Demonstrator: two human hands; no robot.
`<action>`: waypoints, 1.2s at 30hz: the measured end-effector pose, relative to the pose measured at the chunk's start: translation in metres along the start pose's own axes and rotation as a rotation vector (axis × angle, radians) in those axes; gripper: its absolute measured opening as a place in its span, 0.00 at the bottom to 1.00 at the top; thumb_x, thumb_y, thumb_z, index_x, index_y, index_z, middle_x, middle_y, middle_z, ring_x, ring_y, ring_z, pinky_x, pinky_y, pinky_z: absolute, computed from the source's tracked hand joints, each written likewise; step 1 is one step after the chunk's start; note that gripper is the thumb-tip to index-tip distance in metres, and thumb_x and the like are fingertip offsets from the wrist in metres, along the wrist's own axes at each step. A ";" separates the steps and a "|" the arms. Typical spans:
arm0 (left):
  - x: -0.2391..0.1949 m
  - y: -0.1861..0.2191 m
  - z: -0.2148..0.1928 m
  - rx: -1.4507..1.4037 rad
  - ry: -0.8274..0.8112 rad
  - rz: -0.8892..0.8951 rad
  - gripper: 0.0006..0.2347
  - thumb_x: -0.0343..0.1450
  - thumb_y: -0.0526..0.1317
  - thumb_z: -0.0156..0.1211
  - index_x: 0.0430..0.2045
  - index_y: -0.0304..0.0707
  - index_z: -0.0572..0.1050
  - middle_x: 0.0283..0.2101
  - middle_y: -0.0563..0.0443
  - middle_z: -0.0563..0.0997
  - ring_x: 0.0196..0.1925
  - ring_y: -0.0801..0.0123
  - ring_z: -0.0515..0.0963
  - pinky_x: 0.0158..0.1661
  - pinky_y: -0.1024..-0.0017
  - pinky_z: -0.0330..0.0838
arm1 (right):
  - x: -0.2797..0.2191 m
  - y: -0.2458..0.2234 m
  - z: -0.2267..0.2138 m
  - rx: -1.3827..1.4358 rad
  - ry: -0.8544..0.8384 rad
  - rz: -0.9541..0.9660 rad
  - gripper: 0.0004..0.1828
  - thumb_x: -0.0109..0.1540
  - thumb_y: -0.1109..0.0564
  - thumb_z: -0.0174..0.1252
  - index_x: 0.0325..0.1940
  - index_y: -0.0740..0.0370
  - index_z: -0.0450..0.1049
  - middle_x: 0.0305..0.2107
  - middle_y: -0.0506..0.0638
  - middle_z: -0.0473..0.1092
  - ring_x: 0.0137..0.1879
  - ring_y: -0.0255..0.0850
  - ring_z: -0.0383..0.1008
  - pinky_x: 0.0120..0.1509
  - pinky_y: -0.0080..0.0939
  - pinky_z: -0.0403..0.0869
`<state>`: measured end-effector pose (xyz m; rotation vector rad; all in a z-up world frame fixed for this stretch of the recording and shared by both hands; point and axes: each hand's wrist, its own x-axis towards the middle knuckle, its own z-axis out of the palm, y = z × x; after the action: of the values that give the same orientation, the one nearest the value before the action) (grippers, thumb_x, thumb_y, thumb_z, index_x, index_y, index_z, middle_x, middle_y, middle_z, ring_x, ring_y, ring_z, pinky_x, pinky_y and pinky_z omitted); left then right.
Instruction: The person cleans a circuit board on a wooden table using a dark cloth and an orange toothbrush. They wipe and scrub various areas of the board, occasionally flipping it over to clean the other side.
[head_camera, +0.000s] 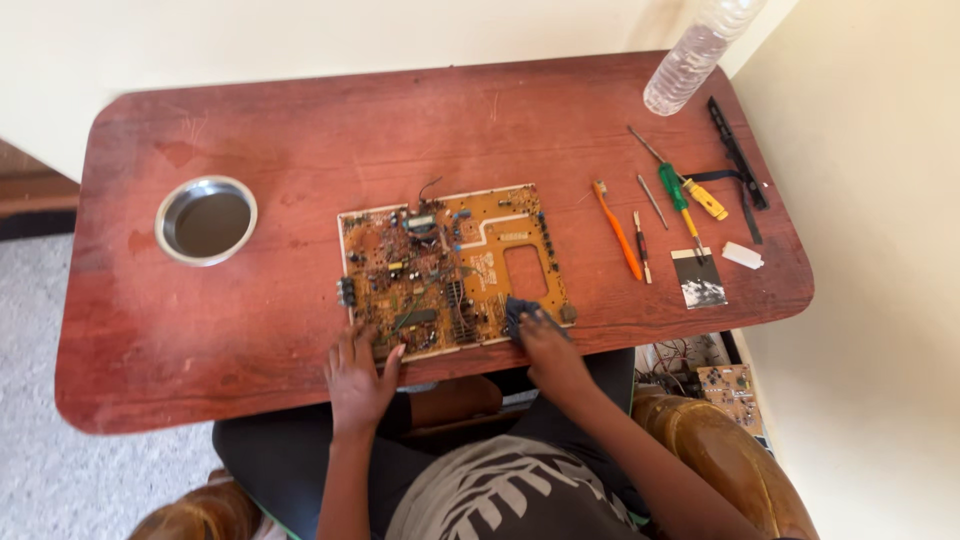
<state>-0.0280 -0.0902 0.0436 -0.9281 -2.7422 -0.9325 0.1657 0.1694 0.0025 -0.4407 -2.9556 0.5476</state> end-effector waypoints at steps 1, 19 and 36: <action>0.004 -0.002 0.002 0.063 0.041 0.063 0.22 0.70 0.52 0.64 0.51 0.35 0.75 0.61 0.38 0.72 0.64 0.44 0.69 0.59 0.46 0.63 | 0.006 -0.002 -0.002 0.021 0.045 0.058 0.37 0.44 0.71 0.60 0.60 0.77 0.66 0.63 0.69 0.63 0.72 0.65 0.59 0.75 0.55 0.59; -0.010 -0.019 0.005 -0.097 -0.003 0.145 0.10 0.68 0.42 0.69 0.32 0.34 0.76 0.43 0.40 0.75 0.45 0.44 0.73 0.46 0.51 0.69 | 0.013 0.004 -0.002 0.021 0.081 -0.050 0.35 0.47 0.71 0.60 0.61 0.73 0.70 0.60 0.65 0.68 0.71 0.63 0.62 0.75 0.54 0.61; 0.000 -0.018 0.014 -0.119 0.077 0.173 0.11 0.66 0.41 0.71 0.33 0.35 0.76 0.43 0.41 0.75 0.47 0.47 0.73 0.47 0.52 0.67 | 0.018 -0.001 0.005 -0.330 0.119 0.002 0.26 0.59 0.67 0.51 0.62 0.76 0.70 0.62 0.63 0.68 0.70 0.62 0.63 0.72 0.51 0.64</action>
<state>-0.0369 -0.0937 0.0229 -1.1042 -2.5185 -1.0840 0.1474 0.1722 -0.0012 -0.4853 -2.9328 0.0274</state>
